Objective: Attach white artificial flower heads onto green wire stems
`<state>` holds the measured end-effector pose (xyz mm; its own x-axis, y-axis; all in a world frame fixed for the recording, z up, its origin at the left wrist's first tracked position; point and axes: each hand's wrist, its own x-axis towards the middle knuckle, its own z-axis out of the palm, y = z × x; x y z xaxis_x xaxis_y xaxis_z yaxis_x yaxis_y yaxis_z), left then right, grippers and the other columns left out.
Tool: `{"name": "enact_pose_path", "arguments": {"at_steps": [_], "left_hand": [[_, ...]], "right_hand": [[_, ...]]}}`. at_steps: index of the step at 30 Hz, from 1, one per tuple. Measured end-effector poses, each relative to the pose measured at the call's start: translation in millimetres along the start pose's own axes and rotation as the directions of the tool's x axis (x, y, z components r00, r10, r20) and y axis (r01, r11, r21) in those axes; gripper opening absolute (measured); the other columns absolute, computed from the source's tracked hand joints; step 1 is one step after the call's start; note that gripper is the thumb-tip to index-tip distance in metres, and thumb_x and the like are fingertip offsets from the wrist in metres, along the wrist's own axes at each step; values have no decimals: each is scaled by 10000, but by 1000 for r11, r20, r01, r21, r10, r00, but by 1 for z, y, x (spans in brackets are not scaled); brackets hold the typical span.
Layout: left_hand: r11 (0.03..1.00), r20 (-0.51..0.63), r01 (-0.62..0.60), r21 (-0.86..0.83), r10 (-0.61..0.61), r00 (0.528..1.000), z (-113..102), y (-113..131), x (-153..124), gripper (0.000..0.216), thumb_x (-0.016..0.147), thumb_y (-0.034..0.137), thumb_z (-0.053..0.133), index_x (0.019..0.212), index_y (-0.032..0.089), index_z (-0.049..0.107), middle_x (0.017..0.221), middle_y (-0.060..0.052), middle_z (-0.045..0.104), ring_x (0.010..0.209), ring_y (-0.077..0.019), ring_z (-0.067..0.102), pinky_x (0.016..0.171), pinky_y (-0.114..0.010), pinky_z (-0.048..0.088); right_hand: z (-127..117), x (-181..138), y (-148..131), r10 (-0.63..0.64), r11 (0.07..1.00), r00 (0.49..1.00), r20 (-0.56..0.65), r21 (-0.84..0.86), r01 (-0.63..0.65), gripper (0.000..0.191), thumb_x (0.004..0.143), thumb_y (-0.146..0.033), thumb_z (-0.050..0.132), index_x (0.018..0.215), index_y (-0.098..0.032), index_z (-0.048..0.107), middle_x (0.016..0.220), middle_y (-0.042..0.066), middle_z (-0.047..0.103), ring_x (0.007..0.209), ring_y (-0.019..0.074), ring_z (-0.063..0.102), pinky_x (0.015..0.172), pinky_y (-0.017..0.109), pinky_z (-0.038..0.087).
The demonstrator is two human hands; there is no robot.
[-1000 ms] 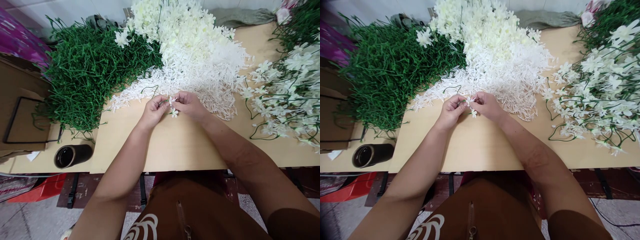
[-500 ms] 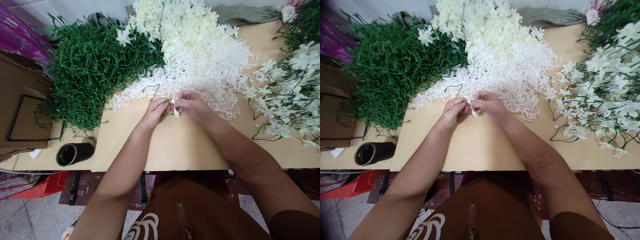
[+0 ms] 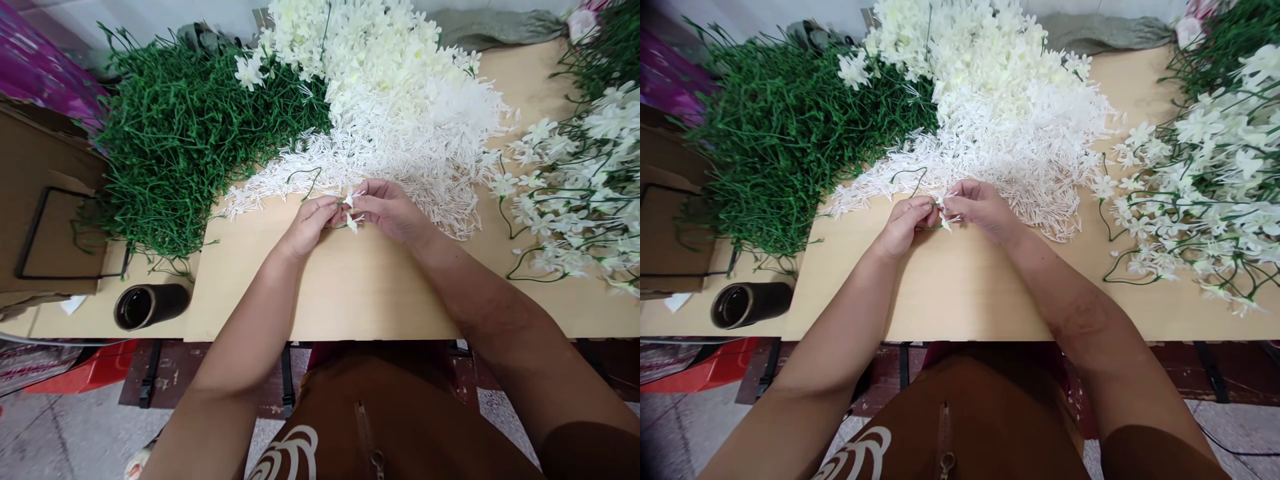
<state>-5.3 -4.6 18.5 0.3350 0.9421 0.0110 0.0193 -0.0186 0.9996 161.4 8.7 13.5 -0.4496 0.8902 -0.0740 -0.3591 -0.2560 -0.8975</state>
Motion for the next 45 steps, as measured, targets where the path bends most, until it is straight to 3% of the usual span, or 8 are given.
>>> {"name": "enact_pose_path", "arguments": {"at_steps": [9,20,29,36,45], "left_hand": [[999,7,4,39,-4,1000,-2,-1,0,452,722,494,649,479,202,403,518,-1,321,518,-114,312,524,-299,263],[1000,-30,28,-2,-28,999,-2,-3,2,398,684,453,617,461,212,392,468,11,285,479,-106,254,496,-293,210],[998,-41,28,-52,-30,999,-4,-8,3,355,665,412,613,468,207,399,453,23,287,452,-88,229,480,-281,180],[998,-21,30,-52,-31,999,-1,-4,1,289,667,327,555,460,193,405,455,33,302,453,-72,245,494,-264,194],[998,-43,48,-32,-49,998,2,-2,0,282,631,342,558,446,199,402,450,32,301,460,-77,263,491,-261,211]], "right_hand": [[-1,3,4,-1,999,1000,27,-50,2,302,639,-291,865,672,-166,593,616,-11,643,590,94,593,591,228,477],[0,1,1,13,1000,1000,-9,-1,-13,271,597,-225,855,666,-168,599,630,-18,669,575,80,586,526,192,432],[0,0,1,12,1000,1000,18,20,-12,273,623,-232,853,691,-171,595,681,-14,686,627,94,631,580,209,486],[-2,2,3,-24,999,1000,16,-35,25,259,599,-223,851,659,-164,607,632,-20,683,596,86,617,600,213,484],[-3,3,4,-30,997,999,12,-74,31,216,596,-190,817,649,-154,611,622,-13,669,601,86,609,603,212,476]]}}
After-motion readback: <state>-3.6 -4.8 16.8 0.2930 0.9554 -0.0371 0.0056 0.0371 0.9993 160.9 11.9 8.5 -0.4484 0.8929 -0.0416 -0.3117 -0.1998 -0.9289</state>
